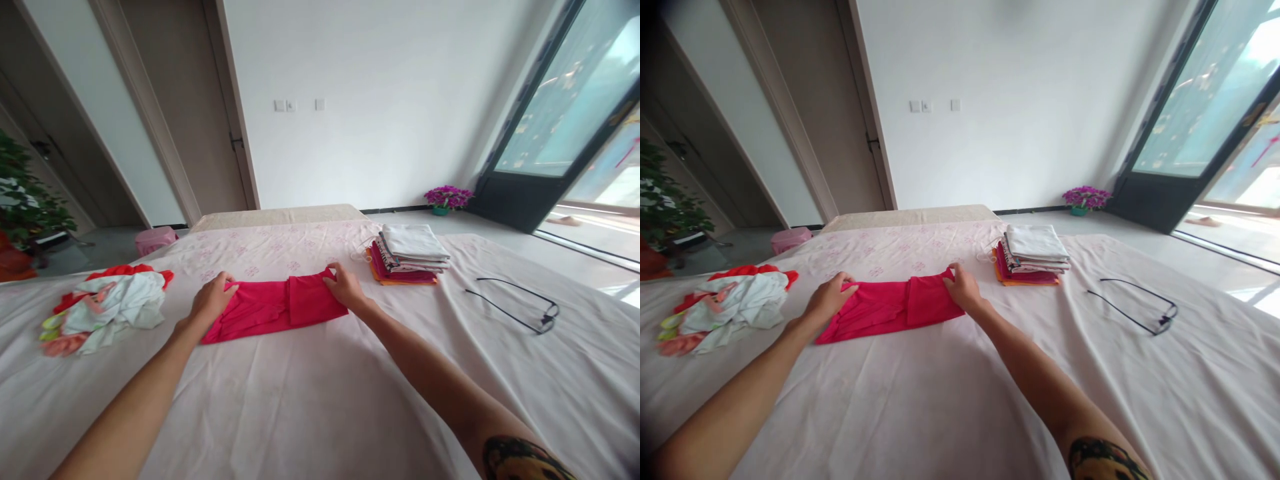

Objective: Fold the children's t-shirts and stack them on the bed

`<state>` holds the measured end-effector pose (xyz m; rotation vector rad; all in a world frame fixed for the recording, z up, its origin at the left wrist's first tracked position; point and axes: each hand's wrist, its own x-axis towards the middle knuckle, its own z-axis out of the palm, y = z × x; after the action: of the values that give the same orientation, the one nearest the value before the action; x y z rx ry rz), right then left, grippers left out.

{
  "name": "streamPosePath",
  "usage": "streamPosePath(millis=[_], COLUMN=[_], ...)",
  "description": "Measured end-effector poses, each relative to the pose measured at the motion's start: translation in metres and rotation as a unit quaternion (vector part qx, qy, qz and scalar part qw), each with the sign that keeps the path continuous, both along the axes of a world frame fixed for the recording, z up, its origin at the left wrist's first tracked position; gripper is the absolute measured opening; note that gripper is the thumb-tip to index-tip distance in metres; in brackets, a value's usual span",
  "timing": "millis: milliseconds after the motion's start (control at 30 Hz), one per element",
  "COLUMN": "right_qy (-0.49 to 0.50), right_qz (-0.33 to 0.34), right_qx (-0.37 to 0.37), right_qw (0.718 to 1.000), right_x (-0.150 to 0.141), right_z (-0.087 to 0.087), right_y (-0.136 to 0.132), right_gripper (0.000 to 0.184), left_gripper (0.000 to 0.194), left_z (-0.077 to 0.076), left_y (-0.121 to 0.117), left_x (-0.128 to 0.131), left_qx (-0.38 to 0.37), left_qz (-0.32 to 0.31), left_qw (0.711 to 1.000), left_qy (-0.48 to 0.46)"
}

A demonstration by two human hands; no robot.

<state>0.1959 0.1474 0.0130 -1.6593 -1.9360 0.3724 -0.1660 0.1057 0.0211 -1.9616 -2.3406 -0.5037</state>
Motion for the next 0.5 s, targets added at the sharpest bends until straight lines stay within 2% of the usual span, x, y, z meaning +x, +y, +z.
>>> streamPosePath(millis=[133, 233, 300, 367, 433, 500], right_qy=[-0.044, -0.098, -0.122, -0.13, -0.131, -0.135], right_qz=[-0.044, -0.064, -0.058, -0.008, 0.056, 0.091], right_qx=[-0.049, -0.049, -0.005, 0.021, 0.012, -0.001], right_qw=[0.997, 0.992, 0.991, 0.991, 0.99, 0.987], right_x=[0.045, 0.055, 0.046, 0.026, 0.002, -0.021], right_z=[0.001, 0.004, 0.008, 0.013, 0.018, 0.022], right_y=[0.006, 0.001, -0.007, -0.016, -0.025, -0.032], right_gripper=[0.047, 0.044, 0.038, 0.035, 0.034, 0.035], left_gripper=[0.034, 0.04, 0.038, 0.039, 0.043, 0.047], left_z=[-0.003, -0.008, -0.013, -0.022, -0.032, -0.044], left_y=[0.013, 0.012, 0.009, 0.006, 0.003, -0.001], left_x=[0.052, 0.08, 0.094, 0.104, 0.111, 0.114], left_qx=[0.045, 0.074, 0.078, 0.075, 0.062, 0.043], left_qz=[-0.054, -0.124, -0.168, -0.201, -0.212, -0.202], left_qw=[0.998, 0.989, 0.983, 0.977, 0.975, 0.978], left_qy=[0.009, 0.013, 0.012, 0.015, 0.024, 0.034])
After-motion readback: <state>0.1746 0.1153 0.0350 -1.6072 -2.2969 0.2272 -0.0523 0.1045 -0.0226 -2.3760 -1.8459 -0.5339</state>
